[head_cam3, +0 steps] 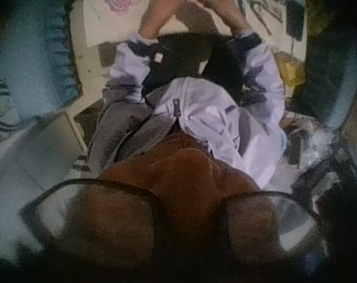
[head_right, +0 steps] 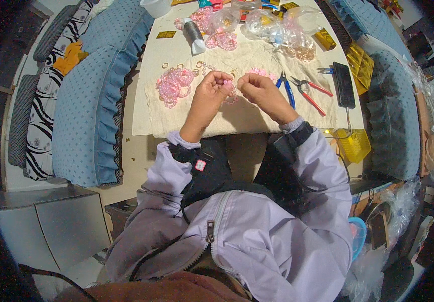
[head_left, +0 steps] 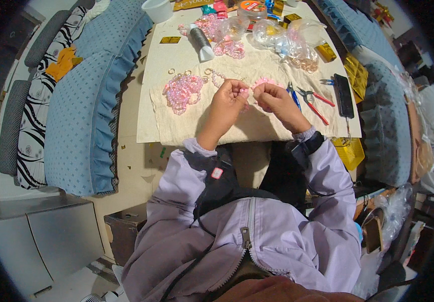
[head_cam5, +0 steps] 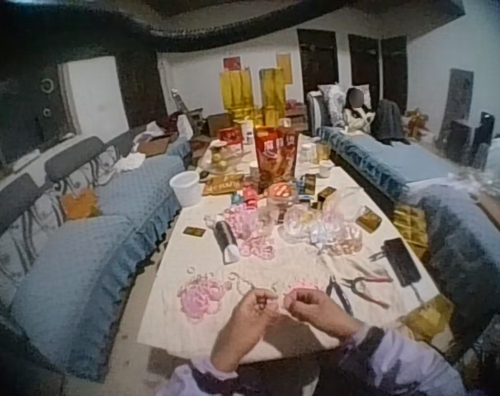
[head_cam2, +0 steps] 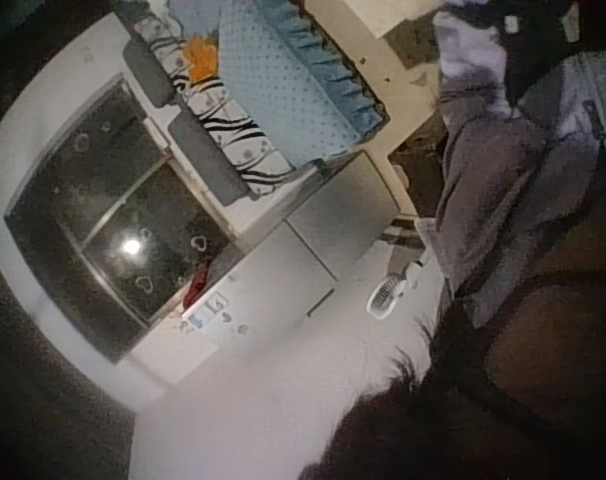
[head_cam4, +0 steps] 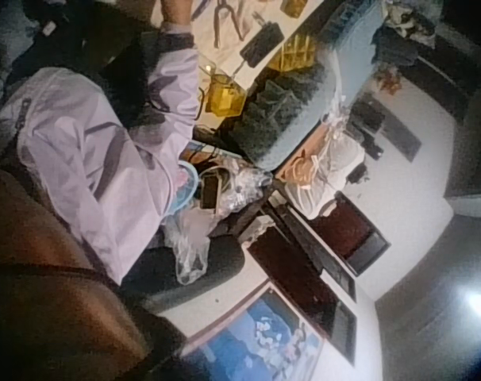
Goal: The person assembles pink beaded keychains at a table, threading beads onto strings and using pliers to attach metal rings and clasps. They repeatedly pick up beads and tools, connect components, and place finished keychains on the table.
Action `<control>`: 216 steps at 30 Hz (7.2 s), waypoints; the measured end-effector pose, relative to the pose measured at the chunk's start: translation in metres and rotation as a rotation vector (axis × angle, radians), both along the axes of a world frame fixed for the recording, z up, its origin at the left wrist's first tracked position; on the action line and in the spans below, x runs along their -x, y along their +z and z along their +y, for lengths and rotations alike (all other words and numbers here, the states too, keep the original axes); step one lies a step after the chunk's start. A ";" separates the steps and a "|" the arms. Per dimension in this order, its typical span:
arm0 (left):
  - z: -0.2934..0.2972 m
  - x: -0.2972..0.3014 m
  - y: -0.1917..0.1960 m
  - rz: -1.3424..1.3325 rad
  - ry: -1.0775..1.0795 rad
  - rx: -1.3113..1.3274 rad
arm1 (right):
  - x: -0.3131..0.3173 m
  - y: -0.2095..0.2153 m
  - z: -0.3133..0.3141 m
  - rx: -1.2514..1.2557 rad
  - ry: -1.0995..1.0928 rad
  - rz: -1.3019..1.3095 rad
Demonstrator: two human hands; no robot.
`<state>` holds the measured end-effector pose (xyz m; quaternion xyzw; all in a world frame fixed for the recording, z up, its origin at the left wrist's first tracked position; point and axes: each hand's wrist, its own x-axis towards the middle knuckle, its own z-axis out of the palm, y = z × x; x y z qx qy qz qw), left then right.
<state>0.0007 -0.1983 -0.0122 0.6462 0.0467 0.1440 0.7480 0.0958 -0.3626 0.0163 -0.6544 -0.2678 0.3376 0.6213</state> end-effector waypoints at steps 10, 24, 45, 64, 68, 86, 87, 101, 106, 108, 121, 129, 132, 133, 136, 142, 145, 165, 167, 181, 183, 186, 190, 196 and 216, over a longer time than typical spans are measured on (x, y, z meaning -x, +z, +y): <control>0.020 0.001 -0.009 0.052 -0.235 0.657 | -0.006 -0.008 0.002 -0.198 -0.057 -0.085; 0.050 -0.011 -0.011 0.135 -0.153 0.676 | -0.033 -0.028 0.014 -0.013 -0.017 -0.148; 0.024 -0.003 -0.005 0.084 -0.365 0.985 | -0.013 -0.005 0.029 -0.124 0.092 -0.146; 0.023 -0.004 -0.005 0.191 -0.503 1.119 | -0.015 -0.004 0.018 -0.155 0.101 -0.167; 0.025 -0.005 -0.004 0.234 -0.542 1.134 | -0.015 -0.004 0.018 -0.172 0.110 -0.212; 0.025 0.000 0.014 0.422 -0.555 1.404 | -0.014 0.012 0.006 -0.175 0.166 -0.169; 0.024 0.000 0.012 0.427 -0.549 1.413 | -0.013 0.011 0.006 -0.198 0.171 -0.171; 0.014 0.000 -0.004 0.178 -0.251 0.637 | 0.002 -0.004 0.015 -0.107 -0.110 -0.460; 0.013 -0.005 -0.007 0.115 -0.242 0.653 | 0.002 -0.002 0.017 -0.089 -0.141 -0.545; 0.015 -0.005 -0.006 0.120 -0.239 0.617 | 0.002 -0.001 0.015 -0.079 -0.135 -0.552; 0.051 -0.059 -0.021 0.037 0.241 -0.739 | -0.003 -0.007 0.011 -0.077 -0.182 -0.450; 0.037 -0.066 -0.029 0.081 0.181 -1.000 | -0.005 -0.008 0.009 -0.118 -0.173 -0.385; 0.034 -0.066 -0.029 0.106 0.167 -1.094 | -0.005 -0.007 0.007 -0.093 -0.170 -0.296; 0.033 -0.067 -0.030 0.135 0.142 -1.119 | -0.005 -0.007 0.006 -0.098 -0.171 -0.293; 0.032 -0.067 -0.032 0.140 0.131 -1.209 | -0.005 -0.008 0.006 -0.127 -0.170 -0.271; 0.029 -0.062 -0.020 0.158 0.164 -0.903 | -0.005 -0.012 0.008 -0.169 -0.193 -0.232; 0.028 -0.057 -0.001 0.162 0.139 -0.548 | -0.004 -0.009 0.009 -0.187 -0.194 -0.189; -0.018 -0.018 0.096 -0.224 0.161 -0.111 | 0.019 0.041 0.006 -0.384 -0.341 -0.286; -0.018 -0.018 0.099 -0.228 0.127 -0.109 | 0.020 0.045 0.004 -0.386 -0.340 -0.295; -0.039 -0.005 0.124 -0.253 0.120 0.007 | 0.044 0.068 -0.004 -0.398 -0.539 -0.453; -0.041 -0.004 0.129 -0.257 0.124 0.018 | 0.043 0.070 -0.003 -0.445 -0.543 -0.401; -0.044 -0.002 0.134 -0.262 0.123 0.050 | 0.046 0.071 -0.007 -0.439 -0.510 -0.366; -0.048 0.000 0.138 -0.256 0.124 0.070 | 0.051 0.073 -0.009 -0.449 -0.518 -0.344; -0.054 0.004 0.144 -0.265 0.127 0.109 | 0.055 0.074 -0.009 -0.465 -0.587 -0.537; -0.066 0.006 0.140 -0.384 0.230 -0.164 | 0.055 0.071 -0.010 -0.543 -0.640 -0.445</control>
